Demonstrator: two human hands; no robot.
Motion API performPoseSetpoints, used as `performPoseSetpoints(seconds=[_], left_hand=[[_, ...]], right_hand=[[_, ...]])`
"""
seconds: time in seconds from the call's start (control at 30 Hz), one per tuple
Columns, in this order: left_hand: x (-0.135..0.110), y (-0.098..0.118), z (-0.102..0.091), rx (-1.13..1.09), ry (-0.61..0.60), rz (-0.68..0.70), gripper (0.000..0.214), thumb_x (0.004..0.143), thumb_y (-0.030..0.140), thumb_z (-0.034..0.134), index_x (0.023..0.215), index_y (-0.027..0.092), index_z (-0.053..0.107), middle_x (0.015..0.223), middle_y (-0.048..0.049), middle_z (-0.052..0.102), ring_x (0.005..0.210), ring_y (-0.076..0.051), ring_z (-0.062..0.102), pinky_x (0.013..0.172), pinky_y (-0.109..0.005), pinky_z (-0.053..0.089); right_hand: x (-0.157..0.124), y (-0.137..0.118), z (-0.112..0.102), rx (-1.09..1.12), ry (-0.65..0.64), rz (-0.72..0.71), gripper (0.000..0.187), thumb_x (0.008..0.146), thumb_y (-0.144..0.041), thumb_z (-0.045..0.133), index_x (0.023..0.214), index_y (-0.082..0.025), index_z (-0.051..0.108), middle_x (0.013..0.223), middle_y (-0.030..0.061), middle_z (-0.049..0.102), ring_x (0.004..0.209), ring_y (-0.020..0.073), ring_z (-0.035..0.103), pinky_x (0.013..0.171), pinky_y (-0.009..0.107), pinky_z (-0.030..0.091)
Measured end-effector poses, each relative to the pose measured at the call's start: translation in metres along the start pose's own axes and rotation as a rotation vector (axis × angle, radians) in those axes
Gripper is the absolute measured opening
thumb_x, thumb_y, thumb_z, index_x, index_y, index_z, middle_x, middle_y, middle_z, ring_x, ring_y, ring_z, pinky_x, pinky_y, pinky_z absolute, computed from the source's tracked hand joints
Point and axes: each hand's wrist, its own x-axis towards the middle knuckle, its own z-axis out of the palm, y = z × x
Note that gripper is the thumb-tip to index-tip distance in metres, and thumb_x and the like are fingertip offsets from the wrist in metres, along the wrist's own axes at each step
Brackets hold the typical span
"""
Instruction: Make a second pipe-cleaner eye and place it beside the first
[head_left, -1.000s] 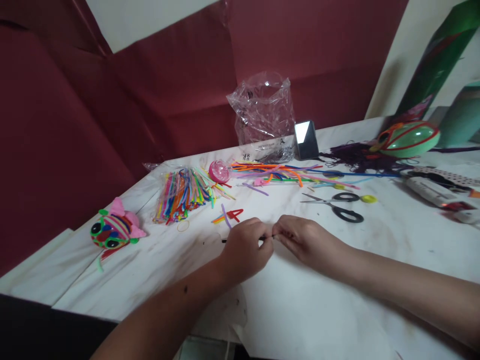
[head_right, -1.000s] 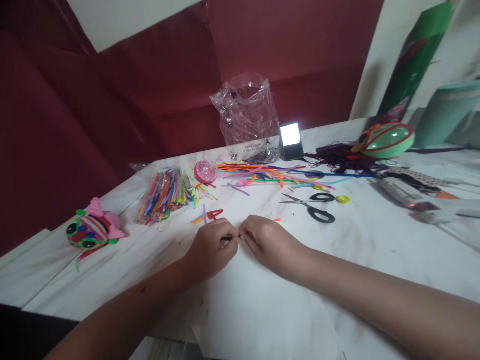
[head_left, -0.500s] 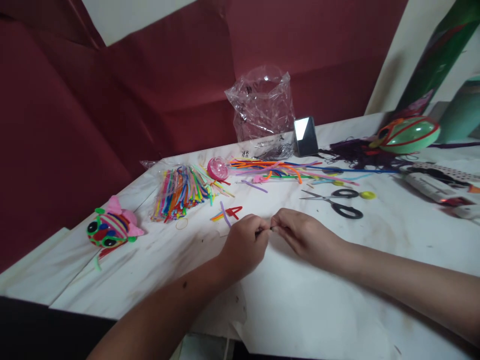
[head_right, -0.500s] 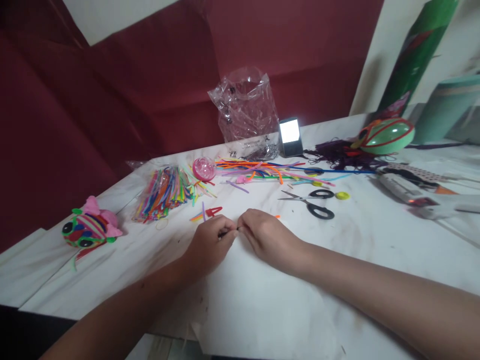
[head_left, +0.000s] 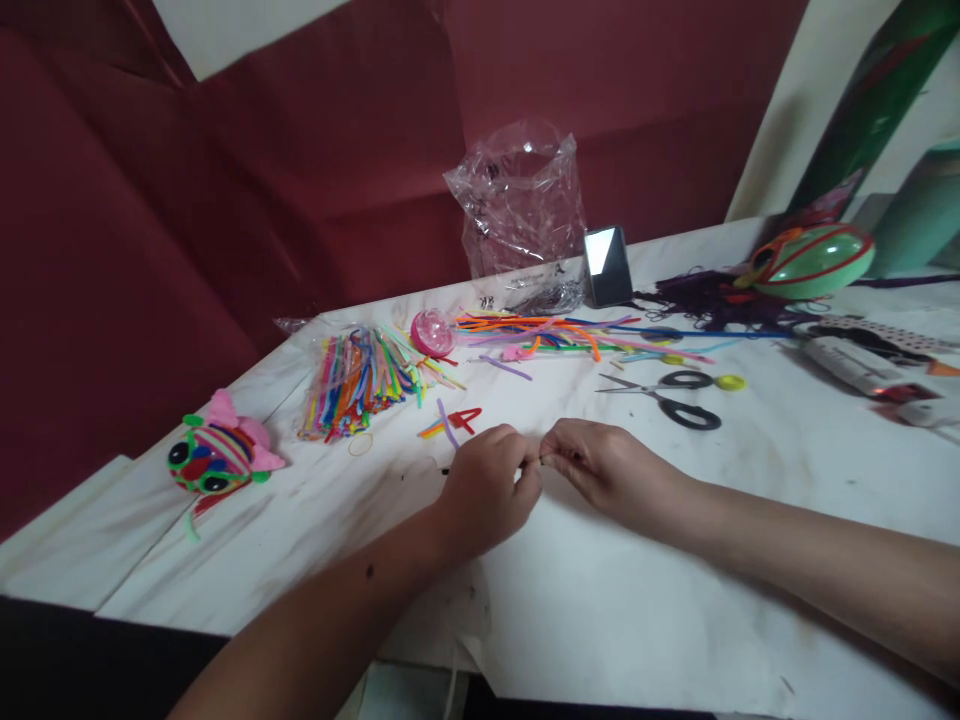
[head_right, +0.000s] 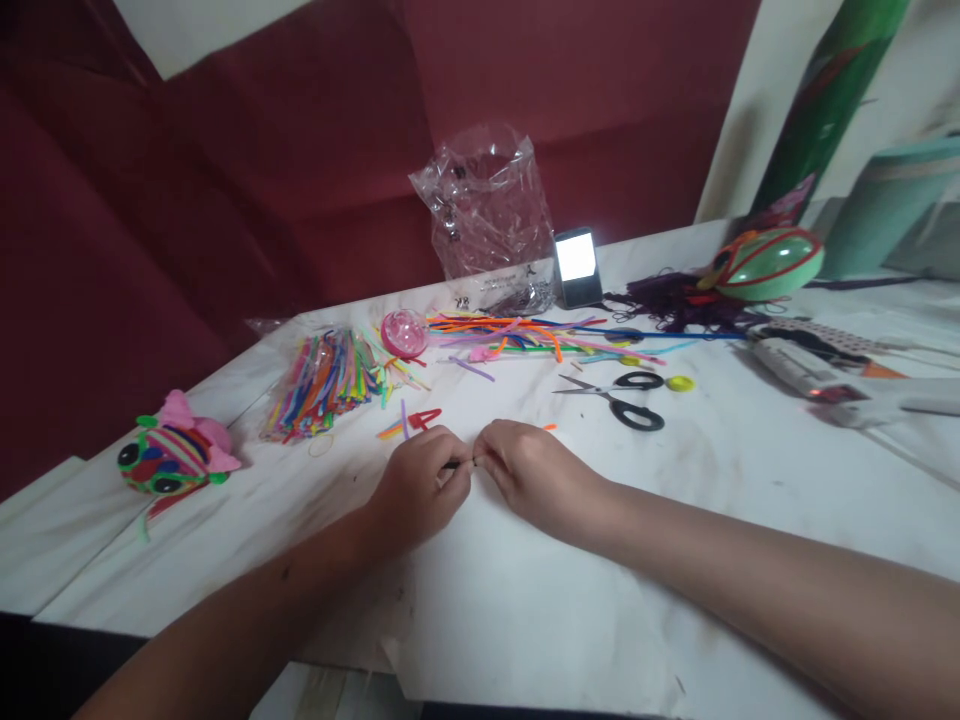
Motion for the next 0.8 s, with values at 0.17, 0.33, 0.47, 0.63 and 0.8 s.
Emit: performPoseSetpoints(seconds=[0.17, 0.33, 0.47, 0.63, 0.8], left_hand=[[0.005, -0.001, -0.008, -0.138, 0.106, -0.108, 0.011, 0.066, 0.008, 0.046, 0.060, 0.017, 0.048, 0.057, 0.0021, 0.049, 0.054, -0.009, 0.045, 0.052, -0.020, 0.036], [0.012, -0.006, -0.019, -0.262, 0.186, -0.345, 0.009, 0.067, 0.012, 0.048, 0.060, 0.017, 0.050, 0.058, 0.0030, 0.049, 0.055, -0.008, 0.046, 0.054, -0.019, 0.037], [0.014, -0.017, -0.019, -0.311, 0.203, -0.460, 0.007, 0.067, 0.015, 0.050, 0.061, 0.017, 0.051, 0.055, 0.0044, 0.046, 0.051, -0.007, 0.041, 0.049, -0.018, 0.034], [0.012, -0.025, -0.016, -0.303, 0.209, -0.503, 0.006, 0.067, 0.016, 0.051, 0.061, 0.017, 0.052, 0.051, 0.0057, 0.045, 0.047, -0.007, 0.038, 0.047, -0.018, 0.031], [0.012, -0.024, -0.012, -0.358, 0.184, -0.531, 0.005, 0.066, 0.016, 0.051, 0.061, 0.016, 0.052, 0.051, 0.0059, 0.044, 0.046, -0.006, 0.037, 0.046, -0.018, 0.030]], right_hand=[[0.007, 0.000, -0.013, 0.200, -0.005, 0.118, 0.024, 0.085, -0.033, 0.041, 0.079, -0.020, 0.060, 0.076, 0.0028, 0.065, 0.069, 0.0154, 0.060, 0.062, 0.027, 0.045], [0.020, 0.018, -0.035, 0.260, 0.278, 0.278, 0.027, 0.081, -0.040, 0.048, 0.076, -0.018, 0.061, 0.074, 0.0039, 0.065, 0.068, 0.0158, 0.059, 0.065, 0.029, 0.047], [0.027, 0.037, -0.047, 0.302, 0.349, 0.382, 0.026, 0.077, -0.042, 0.054, 0.076, -0.017, 0.061, 0.073, 0.0038, 0.063, 0.069, 0.0154, 0.058, 0.068, 0.030, 0.047], [0.031, 0.054, -0.049, 0.297, 0.049, 0.443, 0.019, 0.070, -0.036, 0.059, 0.069, -0.017, 0.062, 0.067, 0.0024, 0.063, 0.063, 0.0153, 0.056, 0.063, 0.030, 0.044], [0.028, 0.049, -0.042, 0.327, -0.046, 0.422, 0.018, 0.070, -0.034, 0.058, 0.071, -0.017, 0.062, 0.067, 0.0008, 0.061, 0.061, 0.0132, 0.055, 0.059, 0.027, 0.042]])
